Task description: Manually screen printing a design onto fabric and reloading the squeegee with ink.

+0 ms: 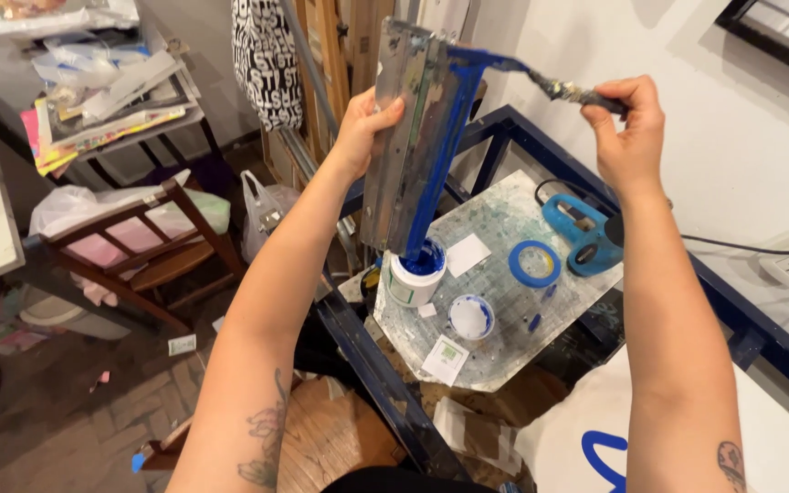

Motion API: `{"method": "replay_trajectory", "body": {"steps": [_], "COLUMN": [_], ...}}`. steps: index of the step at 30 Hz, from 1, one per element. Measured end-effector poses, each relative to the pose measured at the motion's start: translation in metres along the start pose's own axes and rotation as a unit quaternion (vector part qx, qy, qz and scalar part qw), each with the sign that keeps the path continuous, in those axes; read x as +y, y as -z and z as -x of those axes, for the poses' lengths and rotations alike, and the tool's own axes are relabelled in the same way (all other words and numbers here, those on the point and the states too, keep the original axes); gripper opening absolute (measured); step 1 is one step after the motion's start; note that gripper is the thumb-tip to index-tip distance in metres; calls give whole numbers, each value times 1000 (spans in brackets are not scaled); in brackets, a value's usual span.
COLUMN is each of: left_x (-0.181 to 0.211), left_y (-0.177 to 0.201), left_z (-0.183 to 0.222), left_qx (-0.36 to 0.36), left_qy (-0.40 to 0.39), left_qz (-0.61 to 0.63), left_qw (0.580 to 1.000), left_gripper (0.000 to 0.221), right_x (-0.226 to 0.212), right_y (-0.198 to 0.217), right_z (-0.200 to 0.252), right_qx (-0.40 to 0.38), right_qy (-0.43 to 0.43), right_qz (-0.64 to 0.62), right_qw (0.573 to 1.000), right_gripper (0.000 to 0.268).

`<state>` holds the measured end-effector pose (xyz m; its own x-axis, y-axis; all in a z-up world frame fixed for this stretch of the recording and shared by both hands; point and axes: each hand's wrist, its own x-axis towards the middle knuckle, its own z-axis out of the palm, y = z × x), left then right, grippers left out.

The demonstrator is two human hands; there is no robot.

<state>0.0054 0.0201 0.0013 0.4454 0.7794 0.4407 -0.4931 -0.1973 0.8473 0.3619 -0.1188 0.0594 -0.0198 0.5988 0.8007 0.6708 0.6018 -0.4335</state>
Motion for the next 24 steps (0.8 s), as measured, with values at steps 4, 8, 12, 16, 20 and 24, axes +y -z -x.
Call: {"method": "replay_trajectory", "body": {"steps": [4,8,12,16,20,24], "left_x": [12,22,5,10,-8,8], "left_y": [-9,-17,-1,-2,12,-3], "left_z": [1,2,-4,1,-7,3], "left_qx": [11,52,66,79,75,64], "left_qy": [24,12,6,-6,-3,-5], "left_qz": [10,46,55,62,58,62], "left_qw": [1000,997,996,995,995,996], "left_gripper": [43,13,14,14,16,17], "right_x": [18,49,83,97,100,110], "right_y": [-6,-23,-51,-80,-98,-106], "right_z": [13,46,107,173,213,247], "right_qx": [-5,-26,-104,-157,-194,-192], "right_qy": [-11,27,8,-11,-67,-77], "right_qz": [3,55,102,88,98,109], "right_qw": [1000,998,989,984,974,972], "right_gripper": [21,23,19,17,19,23]}}
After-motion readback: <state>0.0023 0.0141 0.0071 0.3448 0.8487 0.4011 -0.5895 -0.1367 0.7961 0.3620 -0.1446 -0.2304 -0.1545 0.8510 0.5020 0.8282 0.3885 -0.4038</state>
